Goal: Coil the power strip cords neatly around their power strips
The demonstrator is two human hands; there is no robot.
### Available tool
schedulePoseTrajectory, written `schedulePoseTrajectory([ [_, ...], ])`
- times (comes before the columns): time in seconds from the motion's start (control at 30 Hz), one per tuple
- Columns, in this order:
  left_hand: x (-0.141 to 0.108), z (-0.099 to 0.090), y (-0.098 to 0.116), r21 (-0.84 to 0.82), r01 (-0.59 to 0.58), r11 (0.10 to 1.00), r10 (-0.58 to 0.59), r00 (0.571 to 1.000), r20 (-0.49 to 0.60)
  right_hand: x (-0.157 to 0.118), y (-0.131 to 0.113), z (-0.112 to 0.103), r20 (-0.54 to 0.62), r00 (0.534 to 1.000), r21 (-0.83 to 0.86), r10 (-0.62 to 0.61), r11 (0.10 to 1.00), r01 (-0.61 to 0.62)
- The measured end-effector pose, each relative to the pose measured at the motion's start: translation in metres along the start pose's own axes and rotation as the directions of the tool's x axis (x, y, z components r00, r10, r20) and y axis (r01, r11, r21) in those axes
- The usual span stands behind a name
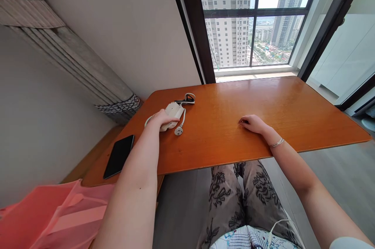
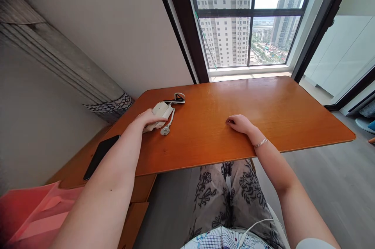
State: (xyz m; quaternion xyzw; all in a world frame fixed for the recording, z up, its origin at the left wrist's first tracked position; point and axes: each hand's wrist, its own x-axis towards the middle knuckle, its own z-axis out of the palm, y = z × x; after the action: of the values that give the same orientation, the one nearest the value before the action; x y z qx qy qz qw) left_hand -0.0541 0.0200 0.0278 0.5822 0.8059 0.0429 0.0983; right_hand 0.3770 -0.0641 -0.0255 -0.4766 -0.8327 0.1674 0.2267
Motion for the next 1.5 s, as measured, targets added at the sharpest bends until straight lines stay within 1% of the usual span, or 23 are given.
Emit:
schedulePoseTrajectory([
  [0.1,-0.002,0.005,0.000,0.013,0.069,0.998,-0.069,0.998,-0.010,0.000,0.001,0.000,-0.006,1.000,-0.002,-0.006,1.000,0.006],
  [0.17,-0.006,0.008,0.002,0.001,0.061,0.998,-0.061,0.997,-0.035,0.001,0.001,0.000,-0.012,1.000,0.000,-0.009,1.000,0.009],
  [0.3,-0.019,0.008,0.018,-0.032,-0.015,0.999,0.013,0.998,-0.059,0.001,0.002,0.000,-0.035,0.999,0.005,-0.012,1.000,0.012],
  [0.37,-0.030,0.007,0.031,-0.051,-0.076,0.996,0.074,0.996,-0.056,0.001,0.003,0.001,-0.067,0.998,0.015,-0.006,1.000,0.007],
  [0.43,-0.043,0.006,0.048,-0.094,-0.162,0.982,0.157,0.986,-0.056,0.002,0.004,0.003,-0.130,0.991,0.047,0.003,0.999,0.003],
  [0.53,-0.067,0.007,0.075,-0.184,-0.273,0.944,0.271,0.962,-0.036,0.002,0.006,0.006,-0.287,0.957,0.152,0.028,0.988,0.017],
  [0.6,-0.083,0.010,0.091,-0.245,-0.337,0.909,0.346,0.938,-0.009,0.002,0.006,0.007,-0.401,0.915,0.198,0.040,0.979,0.044],
  [0.63,-0.091,0.012,0.098,-0.279,-0.371,0.886,0.389,0.921,0.008,0.001,0.006,0.007,-0.447,0.894,0.193,0.034,0.979,0.059],
  [0.67,-0.098,0.014,0.104,-0.312,-0.394,0.865,0.422,0.906,0.027,0.001,0.006,0.007,-0.482,0.876,0.168,0.018,0.983,0.072],
  [0.73,-0.110,0.019,0.114,-0.385,-0.417,0.824,0.478,0.875,0.074,0.000,0.004,0.006,-0.526,0.850,0.066,-0.038,0.994,0.085],
  [0.8,-0.118,0.026,0.120,-0.471,-0.401,0.785,0.518,0.843,0.146,0.000,0.002,0.007,-0.532,0.840,-0.066,-0.110,0.994,0.089],
  [0.87,-0.123,0.032,0.123,-0.559,-0.356,0.749,0.547,0.808,0.218,0.001,0.000,0.008,-0.517,0.840,-0.177,-0.162,0.981,0.080],
  [0.93,-0.125,0.038,0.124,-0.621,-0.302,0.724,0.557,0.786,0.268,0.001,-0.002,0.009,-0.494,0.853,-0.240,-0.167,0.969,0.050],
  [1.03,-0.127,0.043,0.122,-0.664,-0.236,0.709,0.549,0.776,0.310,0.000,-0.005,0.007,-0.494,0.861,-0.274,-0.120,0.961,-0.024],
  [1.1,-0.126,0.044,0.120,-0.676,-0.212,0.706,0.540,0.778,0.321,-0.001,-0.009,0.003,-0.522,0.847,-0.275,-0.096,0.959,-0.061],
  [1.17,-0.125,0.043,0.118,-0.673,-0.217,0.707,0.541,0.779,0.317,-0.004,-0.012,-0.002,-0.548,0.832,-0.270,-0.090,0.960,-0.075],
  [1.23,-0.126,0.043,0.117,-0.649,-0.251,0.719,0.548,0.779,0.306,-0.005,-0.014,-0.005,-0.550,0.830,-0.269,-0.095,0.961,-0.069],
  [1.37,-0.131,0.041,0.116,-0.582,-0.331,0.742,0.567,0.774,0.283,-0.006,-0.014,-0.008,-0.522,0.849,-0.259,-0.087,0.964,-0.060],
  [1.5,-0.138,0.035,0.114,-0.545,-0.354,0.760,0.568,0.770,0.291,-0.004,-0.008,-0.009,-0.490,0.869,-0.234,-0.064,0.970,-0.060],
])
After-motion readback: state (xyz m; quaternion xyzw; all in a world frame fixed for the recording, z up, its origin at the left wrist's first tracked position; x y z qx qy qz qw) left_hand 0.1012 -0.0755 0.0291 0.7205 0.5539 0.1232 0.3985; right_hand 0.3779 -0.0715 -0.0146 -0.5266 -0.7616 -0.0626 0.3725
